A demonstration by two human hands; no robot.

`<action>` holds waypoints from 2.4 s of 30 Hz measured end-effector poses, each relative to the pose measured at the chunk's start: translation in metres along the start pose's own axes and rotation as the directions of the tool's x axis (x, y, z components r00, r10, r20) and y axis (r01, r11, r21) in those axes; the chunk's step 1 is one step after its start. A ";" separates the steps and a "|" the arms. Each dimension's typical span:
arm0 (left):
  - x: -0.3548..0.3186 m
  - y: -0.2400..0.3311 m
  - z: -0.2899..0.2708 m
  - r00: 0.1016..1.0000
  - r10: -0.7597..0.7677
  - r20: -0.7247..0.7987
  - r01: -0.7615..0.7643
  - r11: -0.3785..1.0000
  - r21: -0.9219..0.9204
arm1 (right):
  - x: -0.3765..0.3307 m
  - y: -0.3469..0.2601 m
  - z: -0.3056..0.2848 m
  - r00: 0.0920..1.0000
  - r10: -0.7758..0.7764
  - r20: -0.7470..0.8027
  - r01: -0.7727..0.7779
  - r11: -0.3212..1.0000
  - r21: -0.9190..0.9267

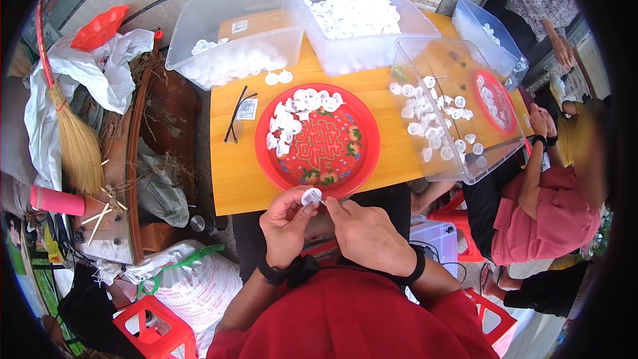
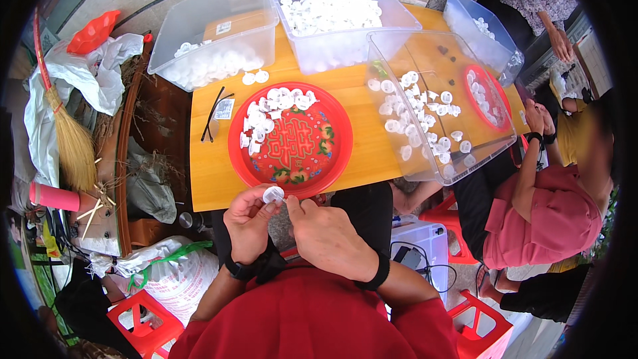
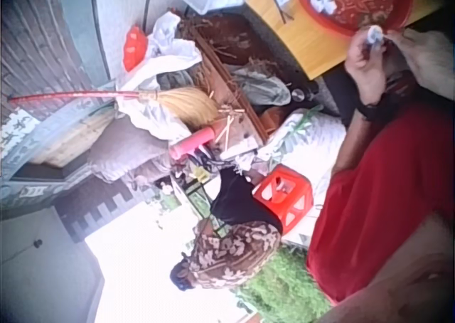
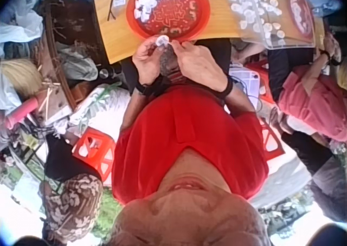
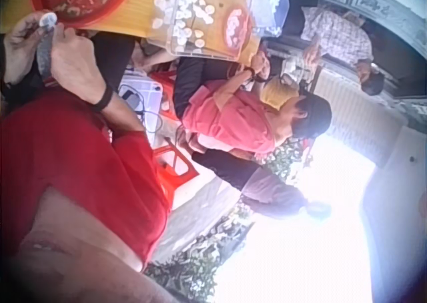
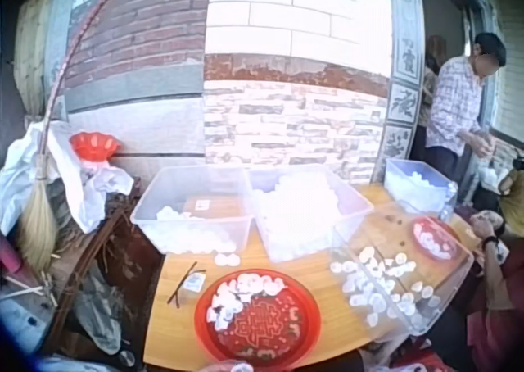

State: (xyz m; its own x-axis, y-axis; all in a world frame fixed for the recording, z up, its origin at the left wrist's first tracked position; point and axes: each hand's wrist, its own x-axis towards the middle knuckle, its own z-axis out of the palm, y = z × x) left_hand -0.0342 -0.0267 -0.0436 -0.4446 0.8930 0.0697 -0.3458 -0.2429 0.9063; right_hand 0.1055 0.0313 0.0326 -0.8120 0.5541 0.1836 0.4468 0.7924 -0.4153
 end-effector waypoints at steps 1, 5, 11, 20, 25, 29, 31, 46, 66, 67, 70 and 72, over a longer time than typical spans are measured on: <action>0.000 -0.001 -0.001 1.000 0.000 0.000 0.000 1.000 0.000 | 0.001 0.000 0.001 0.999 0.009 0.047 -0.007 0.999 -0.032; 0.001 -0.007 -0.004 0.999 0.021 0.046 -0.022 0.999 0.030 | 0.009 0.000 -0.004 0.970 0.071 0.233 -0.057 0.996 -0.070; 0.007 -0.005 -0.009 1.000 0.006 0.006 -0.006 0.998 0.068 | 0.006 0.019 0.006 0.987 0.109 0.122 -0.137 0.958 0.252; 0.005 0.003 -0.018 0.998 0.024 0.051 -0.027 0.998 0.061 | 0.002 0.012 -0.013 0.999 0.010 0.041 -0.014 0.993 0.116; 0.005 0.004 -0.014 0.992 0.054 0.115 -0.065 0.994 0.092 | 0.005 0.010 -0.011 0.998 -0.014 0.064 0.015 1.000 -0.013; 0.007 0.000 -0.011 0.994 0.051 0.095 -0.061 0.993 0.105 | 0.009 0.009 -0.011 0.997 -0.020 0.073 0.023 0.999 -0.045; 0.008 -0.002 -0.012 0.994 0.033 0.102 -0.044 0.994 0.105 | 0.009 0.014 -0.011 0.998 -0.024 0.064 0.029 0.997 -0.071; 0.011 0.013 -0.002 0.997 0.081 0.015 -0.082 0.984 0.157 | 0.084 0.052 -0.047 0.878 0.413 0.242 -0.461 0.593 0.660; 0.021 -0.002 -0.028 0.953 0.219 0.210 -0.302 0.619 0.725 | 0.146 0.050 0.050 0.983 0.134 0.122 -0.149 0.981 0.127; 0.021 -0.001 -0.028 0.954 0.216 0.209 -0.300 0.626 0.720 | 0.145 0.048 0.059 0.991 0.128 0.043 -0.133 0.984 0.122; 0.021 -0.002 -0.029 0.955 0.212 0.209 -0.297 0.641 0.708 | 0.148 0.056 0.069 0.991 0.118 0.065 -0.122 0.991 0.056; 0.019 -0.005 -0.030 0.955 0.210 0.210 -0.297 0.652 0.698 | 0.148 0.059 0.065 0.981 0.165 0.099 -0.172 0.983 0.069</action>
State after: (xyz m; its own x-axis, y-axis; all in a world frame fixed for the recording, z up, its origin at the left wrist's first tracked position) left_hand -0.0656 -0.0198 -0.0595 -0.3237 0.8811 0.3447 0.4831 -0.1594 0.8609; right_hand -0.0131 0.1435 -0.0229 -0.7602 0.6492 0.0234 0.5530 0.6655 -0.5013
